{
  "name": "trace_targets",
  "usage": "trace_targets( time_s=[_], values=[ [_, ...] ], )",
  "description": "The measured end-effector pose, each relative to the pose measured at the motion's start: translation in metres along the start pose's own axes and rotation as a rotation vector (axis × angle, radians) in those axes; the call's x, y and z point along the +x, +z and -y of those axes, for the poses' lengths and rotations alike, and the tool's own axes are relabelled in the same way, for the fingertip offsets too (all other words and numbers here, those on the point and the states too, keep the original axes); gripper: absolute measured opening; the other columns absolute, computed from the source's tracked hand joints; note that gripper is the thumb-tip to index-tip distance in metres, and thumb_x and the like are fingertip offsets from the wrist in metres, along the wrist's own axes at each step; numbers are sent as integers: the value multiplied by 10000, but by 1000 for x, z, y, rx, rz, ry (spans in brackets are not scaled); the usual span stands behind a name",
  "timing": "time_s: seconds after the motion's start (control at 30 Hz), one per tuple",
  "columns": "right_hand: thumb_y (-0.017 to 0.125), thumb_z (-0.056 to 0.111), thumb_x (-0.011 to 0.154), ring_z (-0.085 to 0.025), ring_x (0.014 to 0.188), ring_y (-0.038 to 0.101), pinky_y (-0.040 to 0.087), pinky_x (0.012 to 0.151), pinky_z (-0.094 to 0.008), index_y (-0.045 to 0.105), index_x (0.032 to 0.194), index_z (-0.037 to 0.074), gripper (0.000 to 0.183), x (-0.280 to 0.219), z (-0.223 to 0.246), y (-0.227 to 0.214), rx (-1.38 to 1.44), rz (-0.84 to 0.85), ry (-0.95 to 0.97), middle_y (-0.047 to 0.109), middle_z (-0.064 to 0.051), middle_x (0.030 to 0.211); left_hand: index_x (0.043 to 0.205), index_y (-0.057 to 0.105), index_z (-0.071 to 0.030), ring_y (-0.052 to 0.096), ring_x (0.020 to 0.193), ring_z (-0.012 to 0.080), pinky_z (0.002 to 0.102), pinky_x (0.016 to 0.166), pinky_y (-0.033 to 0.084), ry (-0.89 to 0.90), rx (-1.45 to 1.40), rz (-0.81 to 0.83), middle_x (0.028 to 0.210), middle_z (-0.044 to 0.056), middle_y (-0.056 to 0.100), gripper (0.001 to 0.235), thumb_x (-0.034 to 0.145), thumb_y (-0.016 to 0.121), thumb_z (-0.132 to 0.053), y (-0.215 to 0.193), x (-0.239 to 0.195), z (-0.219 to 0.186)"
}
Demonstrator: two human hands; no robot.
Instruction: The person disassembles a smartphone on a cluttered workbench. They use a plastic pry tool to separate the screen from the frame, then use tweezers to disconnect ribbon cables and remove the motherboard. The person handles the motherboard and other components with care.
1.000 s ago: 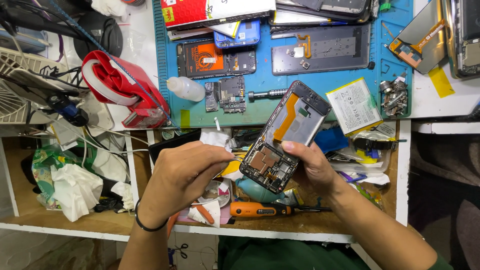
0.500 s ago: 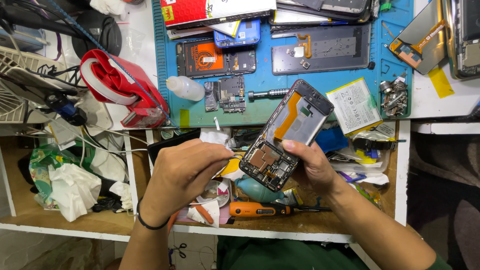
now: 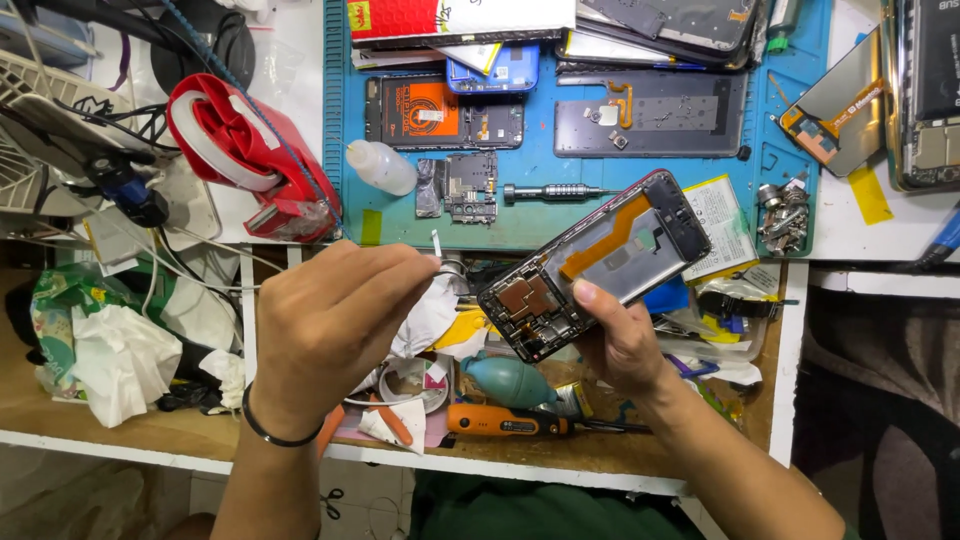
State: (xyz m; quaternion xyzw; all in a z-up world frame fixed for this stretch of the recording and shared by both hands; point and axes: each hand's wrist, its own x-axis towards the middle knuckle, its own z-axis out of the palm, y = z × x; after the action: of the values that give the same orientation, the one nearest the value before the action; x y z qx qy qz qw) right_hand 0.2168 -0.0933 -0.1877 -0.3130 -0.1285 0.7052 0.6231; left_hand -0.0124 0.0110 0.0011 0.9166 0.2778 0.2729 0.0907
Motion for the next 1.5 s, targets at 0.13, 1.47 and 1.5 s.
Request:
trace_targets(
  time_s=[0.13,1.47,1.5],
  values=[
    [587,146,1017,-273,974,732,625,894,-368,694,1109,-74,261,0,-7,-2,-35,-55,-20,748,-161,1015,1179,675,20,676,793,245,343,706,571,-192,-112,-59,934,136,702,193,1026,656,-96,26,-28,4],
    [672,175,941,-205,1272,578,433,1121,-521,585,1407,-16,511,-15,24,64,-443,108,40,655,-162,1373,750,333,-176,724,571,250,267,396,569,-952,-1591,-835,743,149,682,487,900,722,76,169,-49,-41],
    [643,234,941,-218,1238,597,455,1088,-512,590,1397,-13,522,-16,25,66,-376,103,85,667,-170,1341,745,336,-181,734,583,266,264,388,573,-951,-1611,-785,768,161,696,485,897,718,77,159,-50,-37]
  ],
)
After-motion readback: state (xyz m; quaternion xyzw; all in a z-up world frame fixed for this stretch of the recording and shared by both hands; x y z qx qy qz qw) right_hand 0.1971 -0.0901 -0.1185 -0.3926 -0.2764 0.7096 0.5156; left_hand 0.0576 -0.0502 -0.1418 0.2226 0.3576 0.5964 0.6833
